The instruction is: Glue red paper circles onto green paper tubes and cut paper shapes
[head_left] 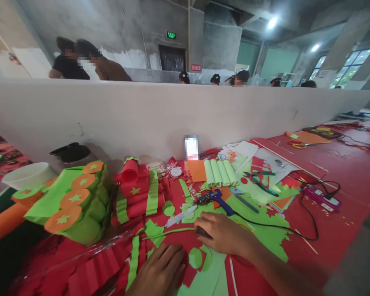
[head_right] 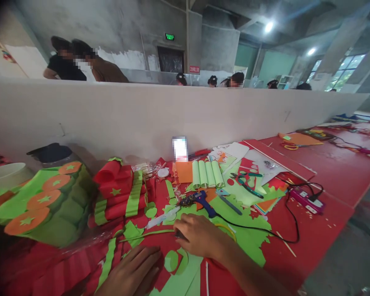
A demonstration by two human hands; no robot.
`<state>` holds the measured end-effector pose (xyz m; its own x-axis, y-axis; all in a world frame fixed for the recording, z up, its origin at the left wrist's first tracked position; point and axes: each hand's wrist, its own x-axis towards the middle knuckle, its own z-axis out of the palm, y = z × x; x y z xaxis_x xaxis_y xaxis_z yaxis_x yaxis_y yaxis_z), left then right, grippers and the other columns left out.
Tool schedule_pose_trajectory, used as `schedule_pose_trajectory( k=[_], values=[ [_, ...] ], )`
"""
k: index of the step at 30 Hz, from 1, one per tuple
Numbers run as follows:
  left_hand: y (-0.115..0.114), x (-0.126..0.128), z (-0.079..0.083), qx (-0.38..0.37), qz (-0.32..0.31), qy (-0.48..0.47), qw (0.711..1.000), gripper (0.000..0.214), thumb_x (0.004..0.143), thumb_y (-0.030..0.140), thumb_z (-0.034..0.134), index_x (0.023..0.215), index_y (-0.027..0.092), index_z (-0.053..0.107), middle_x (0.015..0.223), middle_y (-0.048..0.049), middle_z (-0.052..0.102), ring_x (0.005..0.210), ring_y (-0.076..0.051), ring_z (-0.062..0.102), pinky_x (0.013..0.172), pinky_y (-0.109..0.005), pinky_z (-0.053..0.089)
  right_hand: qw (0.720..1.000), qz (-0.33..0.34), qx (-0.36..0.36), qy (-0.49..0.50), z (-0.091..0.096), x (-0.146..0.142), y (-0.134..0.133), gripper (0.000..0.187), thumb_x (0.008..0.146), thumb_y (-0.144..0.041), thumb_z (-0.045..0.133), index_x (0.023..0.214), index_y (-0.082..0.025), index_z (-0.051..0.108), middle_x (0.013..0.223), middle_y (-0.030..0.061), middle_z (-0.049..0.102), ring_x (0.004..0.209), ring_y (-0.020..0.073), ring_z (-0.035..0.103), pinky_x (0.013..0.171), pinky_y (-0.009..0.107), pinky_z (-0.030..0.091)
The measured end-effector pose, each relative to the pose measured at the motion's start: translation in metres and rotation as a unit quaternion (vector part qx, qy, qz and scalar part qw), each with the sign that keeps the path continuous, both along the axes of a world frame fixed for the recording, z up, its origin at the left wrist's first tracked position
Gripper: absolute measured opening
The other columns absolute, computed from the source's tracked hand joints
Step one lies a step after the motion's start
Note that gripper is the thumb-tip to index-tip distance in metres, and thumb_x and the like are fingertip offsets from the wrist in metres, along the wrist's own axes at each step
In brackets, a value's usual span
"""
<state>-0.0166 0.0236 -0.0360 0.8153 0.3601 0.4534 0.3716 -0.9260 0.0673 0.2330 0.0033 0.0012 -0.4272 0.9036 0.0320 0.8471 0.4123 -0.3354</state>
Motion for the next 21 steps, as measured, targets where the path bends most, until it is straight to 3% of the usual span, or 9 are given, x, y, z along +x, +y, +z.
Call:
schedule_pose_trajectory(
  k=[9, 14, 16, 18, 21],
  values=[
    [0.005, -0.003, -0.008, 0.017, -0.01, 0.014, 1.0, 0.029, 0.094, 0.013, 0.044, 0.113, 0.025, 0.062, 0.106, -0.0021, 0.072, 0.096, -0.018, 0.068, 0.084, -0.026, 0.057, 1.0, 0.001, 0.003, -0.006, 0.003, 0.015, 0.002, 0.024, 0.09, -0.025, 0.056, 0.113, -0.019, 0.056, 0.106, 0.0071, 0.067, 0.097, 0.0233, 0.063, 0.08, 0.031, 0.045],
    [0.01, -0.006, -0.009, 0.014, -0.012, 0.001, 1.0, 0.029, 0.095, 0.018, 0.045, 0.118, 0.027, 0.061, 0.107, -0.0014, 0.072, 0.098, -0.016, 0.068, 0.084, -0.022, 0.056, 0.999, -0.024, 0.017, 0.033, 0.009, 0.023, 0.006, 0.019, 0.089, -0.031, 0.059, 0.107, -0.023, 0.06, 0.103, 0.003, 0.07, 0.089, 0.0199, 0.065, 0.073, 0.027, 0.043],
    [0.01, -0.008, -0.009, 0.014, -0.01, 0.018, 1.0, 0.029, 0.094, 0.02, 0.047, 0.118, 0.028, 0.062, 0.109, -0.0012, 0.072, 0.1, -0.017, 0.067, 0.086, -0.023, 0.056, 0.995, -0.066, 0.043, 0.058, 0.014, 0.034, 0.008, 0.013, 0.092, -0.032, 0.055, 0.1, -0.024, 0.061, 0.096, 0.0007, 0.071, 0.081, 0.0168, 0.064, 0.07, 0.026, 0.042],
    [0.008, -0.008, -0.011, 0.018, -0.014, 0.023, 0.999, 0.029, 0.094, 0.019, 0.046, 0.117, 0.027, 0.063, 0.11, -0.0019, 0.071, 0.101, -0.017, 0.066, 0.088, -0.025, 0.055, 0.984, -0.149, 0.076, 0.066, 0.016, 0.051, 0.01, 0.013, 0.095, -0.03, 0.05, 0.09, -0.024, 0.06, 0.082, -0.0008, 0.069, 0.07, 0.0149, 0.061, 0.065, 0.025, 0.04],
    [0.004, -0.005, -0.016, 0.011, -0.007, 0.003, 1.0, 0.031, 0.094, 0.015, 0.041, 0.115, 0.023, 0.063, 0.107, -0.0036, 0.071, 0.097, -0.018, 0.065, 0.09, -0.028, 0.054, 0.958, -0.251, 0.133, 0.045, 0.008, 0.088, 0.013, 0.012, 0.093, -0.031, 0.051, 0.087, -0.023, 0.057, 0.079, 0.001, 0.067, 0.074, 0.0175, 0.062, 0.069, 0.027, 0.042]
  ],
)
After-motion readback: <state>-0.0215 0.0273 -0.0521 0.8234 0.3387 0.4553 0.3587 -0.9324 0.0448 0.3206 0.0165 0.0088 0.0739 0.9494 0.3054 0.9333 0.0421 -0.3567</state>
